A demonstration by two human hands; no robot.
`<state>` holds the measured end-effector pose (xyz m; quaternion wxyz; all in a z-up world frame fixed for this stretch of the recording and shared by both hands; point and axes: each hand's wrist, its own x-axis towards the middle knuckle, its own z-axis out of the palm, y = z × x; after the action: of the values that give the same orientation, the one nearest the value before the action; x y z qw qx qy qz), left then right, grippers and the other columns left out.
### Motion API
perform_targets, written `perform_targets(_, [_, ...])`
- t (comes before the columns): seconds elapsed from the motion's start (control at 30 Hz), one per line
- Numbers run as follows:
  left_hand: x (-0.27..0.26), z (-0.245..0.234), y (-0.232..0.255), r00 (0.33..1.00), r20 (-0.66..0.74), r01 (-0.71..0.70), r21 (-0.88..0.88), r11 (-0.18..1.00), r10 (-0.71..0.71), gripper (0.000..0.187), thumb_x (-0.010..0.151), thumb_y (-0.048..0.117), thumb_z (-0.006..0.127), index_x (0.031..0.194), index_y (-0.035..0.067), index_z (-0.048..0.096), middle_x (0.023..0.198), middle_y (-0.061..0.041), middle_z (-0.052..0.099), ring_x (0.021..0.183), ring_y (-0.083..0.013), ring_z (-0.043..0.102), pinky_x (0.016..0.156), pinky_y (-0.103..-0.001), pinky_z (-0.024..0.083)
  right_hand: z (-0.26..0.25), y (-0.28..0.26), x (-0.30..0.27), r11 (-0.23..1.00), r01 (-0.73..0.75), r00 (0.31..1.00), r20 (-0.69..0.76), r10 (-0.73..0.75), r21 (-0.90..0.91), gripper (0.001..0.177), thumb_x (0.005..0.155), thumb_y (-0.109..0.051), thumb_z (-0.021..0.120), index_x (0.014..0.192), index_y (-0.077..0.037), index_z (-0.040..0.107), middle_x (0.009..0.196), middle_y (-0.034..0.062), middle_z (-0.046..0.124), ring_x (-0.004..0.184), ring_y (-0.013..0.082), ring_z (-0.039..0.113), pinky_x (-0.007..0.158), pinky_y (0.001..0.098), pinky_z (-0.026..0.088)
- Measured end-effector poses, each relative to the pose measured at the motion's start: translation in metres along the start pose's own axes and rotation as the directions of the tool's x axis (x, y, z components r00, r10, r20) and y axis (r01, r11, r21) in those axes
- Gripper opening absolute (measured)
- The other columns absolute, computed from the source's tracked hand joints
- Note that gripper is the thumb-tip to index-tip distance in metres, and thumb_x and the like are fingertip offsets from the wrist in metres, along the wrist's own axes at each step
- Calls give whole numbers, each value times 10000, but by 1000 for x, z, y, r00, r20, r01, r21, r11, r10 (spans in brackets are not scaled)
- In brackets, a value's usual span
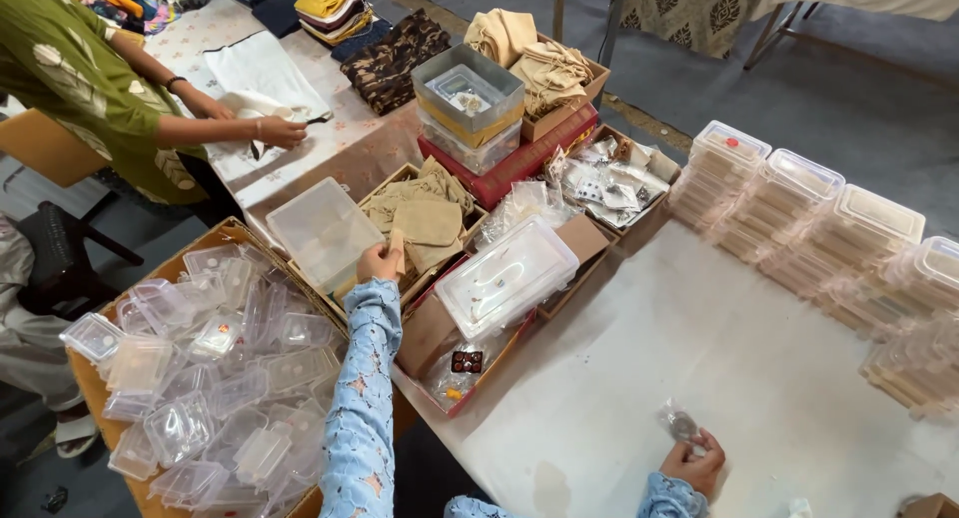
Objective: Sorting small jewelry items into plastic bags and placing them into cloth pouches at a workshop table.
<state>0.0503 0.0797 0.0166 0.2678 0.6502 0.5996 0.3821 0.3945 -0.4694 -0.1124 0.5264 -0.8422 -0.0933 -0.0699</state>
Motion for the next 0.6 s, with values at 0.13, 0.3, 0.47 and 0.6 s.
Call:
perform_targets(0.13, [-7,-23,45,992,-96,-72,40,997,76,340,821,337,764,973,33,760,897,-144,752,808,-331,718,744,-410,551,0,-2,0,1000,-13,1000,3,13,7,368,973,1,595,1338,-45,593,1192,101,682,812,198,680,724,318,561])
perform_targets(0.3, [-16,-20,69,993,-89,-98,-291,952,75,417,924,422,682,1037,22,648,924,-136,729,816,-261,688,744,-394,545,-2,-10,-1,1000,-10,1000,-6,10,-28,350,965,5,605,1308,-61,619,1201,92,667,792,209,672,714,330,561])
perform_targets(0.47, [-75,-30,140,979,122,-67,-575,816,166,503,932,507,658,1126,47,593,977,-75,681,846,-175,672,749,-308,570,-1,-4,-3,997,76,997,-26,-76,-6,353,949,4,625,1297,-53,610,1229,109,652,829,191,676,724,308,568])
perform_targets(0.6, [-147,-31,194,868,417,114,-697,708,270,471,928,461,720,1119,51,591,965,-32,657,840,-108,625,723,-257,544,-1,0,0,1000,-12,1000,-27,12,29,386,916,-41,707,1292,-56,619,1149,101,689,764,199,666,659,320,546])
